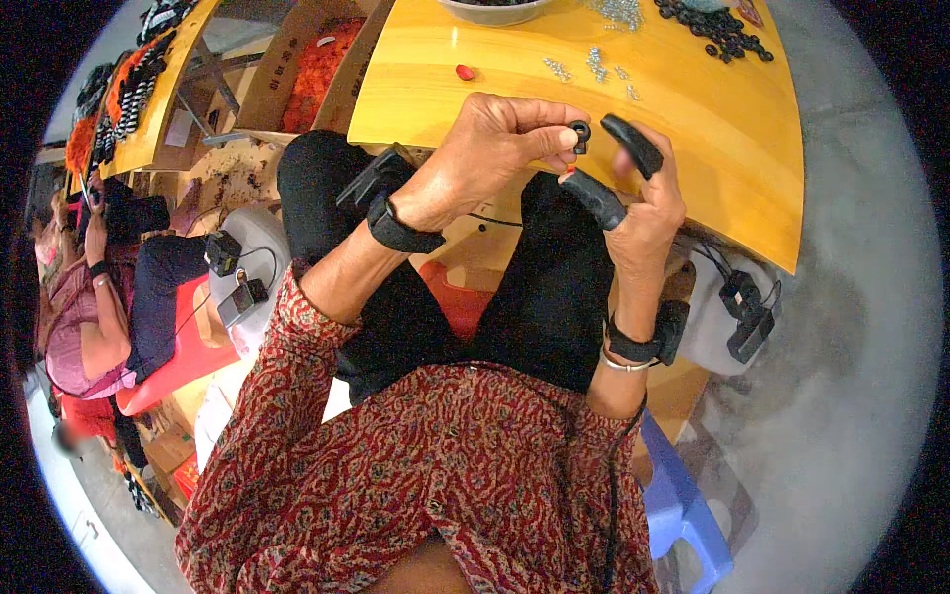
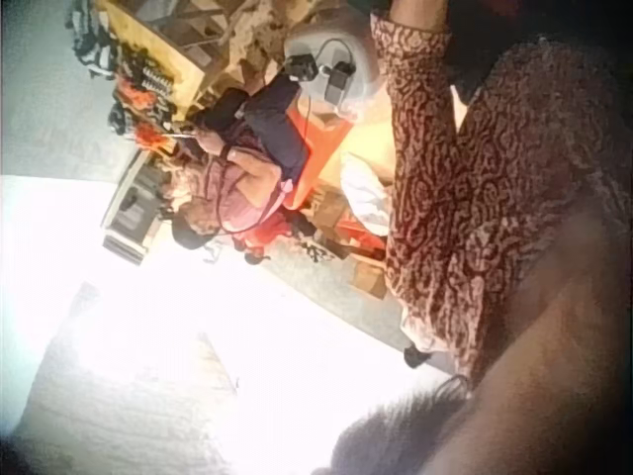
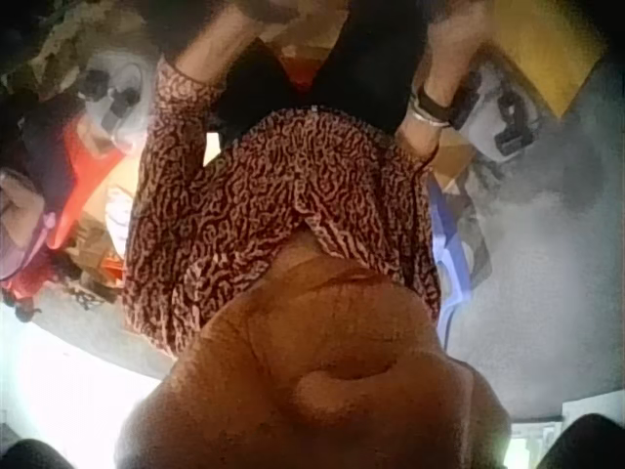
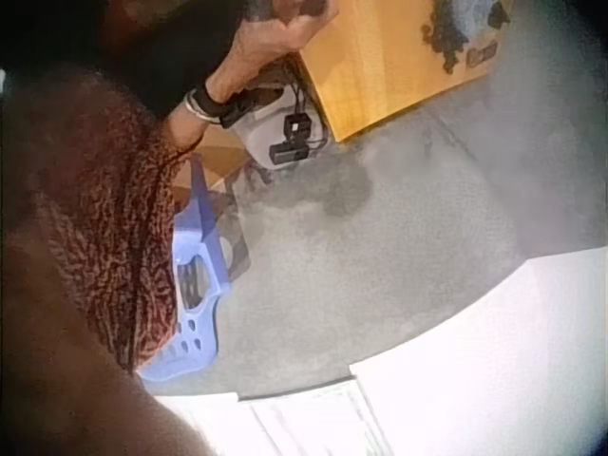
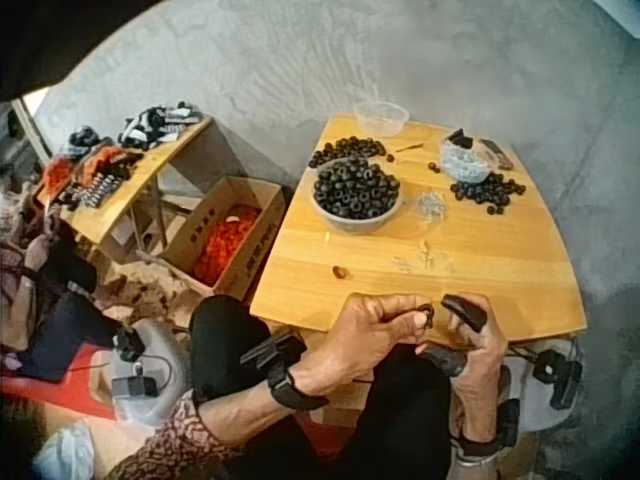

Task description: The person assembles black plastic grommets onto red plastic components using a specialized handheld assembly tool.

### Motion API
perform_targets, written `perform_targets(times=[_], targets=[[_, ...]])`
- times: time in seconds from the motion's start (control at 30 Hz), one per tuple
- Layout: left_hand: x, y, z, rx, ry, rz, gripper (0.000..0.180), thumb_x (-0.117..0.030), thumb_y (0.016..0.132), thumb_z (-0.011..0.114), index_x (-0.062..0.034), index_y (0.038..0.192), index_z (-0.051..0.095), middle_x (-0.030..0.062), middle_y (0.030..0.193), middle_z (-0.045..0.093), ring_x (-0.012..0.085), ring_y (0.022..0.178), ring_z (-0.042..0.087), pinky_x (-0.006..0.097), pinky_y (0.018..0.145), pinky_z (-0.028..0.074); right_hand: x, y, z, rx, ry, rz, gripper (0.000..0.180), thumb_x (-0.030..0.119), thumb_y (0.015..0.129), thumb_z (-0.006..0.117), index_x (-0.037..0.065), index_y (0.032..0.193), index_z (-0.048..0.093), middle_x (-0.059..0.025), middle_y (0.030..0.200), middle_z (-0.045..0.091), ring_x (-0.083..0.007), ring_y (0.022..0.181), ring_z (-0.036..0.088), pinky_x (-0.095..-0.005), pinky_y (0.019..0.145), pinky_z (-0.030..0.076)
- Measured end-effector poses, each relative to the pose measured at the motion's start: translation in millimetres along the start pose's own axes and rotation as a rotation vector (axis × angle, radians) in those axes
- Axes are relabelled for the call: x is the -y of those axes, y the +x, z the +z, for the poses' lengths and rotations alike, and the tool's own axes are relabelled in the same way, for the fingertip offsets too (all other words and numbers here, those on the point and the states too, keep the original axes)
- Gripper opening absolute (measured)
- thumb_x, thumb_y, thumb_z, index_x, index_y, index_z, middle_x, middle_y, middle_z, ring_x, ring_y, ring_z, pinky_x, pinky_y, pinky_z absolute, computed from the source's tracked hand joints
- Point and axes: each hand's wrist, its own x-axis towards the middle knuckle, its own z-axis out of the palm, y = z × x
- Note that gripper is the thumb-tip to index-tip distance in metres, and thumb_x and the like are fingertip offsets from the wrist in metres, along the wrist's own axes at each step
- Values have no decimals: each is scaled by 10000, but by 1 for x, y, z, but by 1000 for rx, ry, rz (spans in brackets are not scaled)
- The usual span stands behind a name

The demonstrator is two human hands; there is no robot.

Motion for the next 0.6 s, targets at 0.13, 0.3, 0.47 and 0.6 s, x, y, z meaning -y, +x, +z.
perform_targets(times=[0.13, 0.3, 0.47, 0.6], targets=[[-6, -4, 3, 75, 112, 29, 194, -64, 853, 630, 15, 1027, 664, 28, 783, 659, 61, 667, 578, 193, 621, 490, 2, 4, -4, 74, -33, -1, 484, 175, 649, 810, 36, 1074, 626, -5, 913, 551, -118, 785, 506, -248, 717, 432], [-5, -3, 1, 135, 223, 77, 175, -54, 843, 637, -15, 1005, 689, 4, 752, 657, 38, 651, 545, 176, 595, 453, 2, 2, -6, 159, -49, 21, 450, 142, 663, 795, 37, 1069, 633, -12, 935, 550, -115, 772, 512, -230, 694, 454], [-4, -2, 2, 171, 150, -15, 180, -60, 845, 633, -26, 1013, 690, 14, 769, 671, 43, 649, 552, 193, 617, 470, 5, 0, -7, 157, 14, 47, 431, 117, 659, 794, 22, 1050, 641, -12, 937, 560, -111, 792, 532, -225, 696, 477], [0, 0, 0, 163, 131, -36, 179, -56, 847, 627, -18, 1011, 687, 19, 791, 676, 47, 656, 561, 195, 633, 479, 6, 0, -7, 168, 17, 26, 424, 112, 659, 796, 13, 1042, 645, -15, 941, 566, -113, 820, 553, -228, 712, 485]])
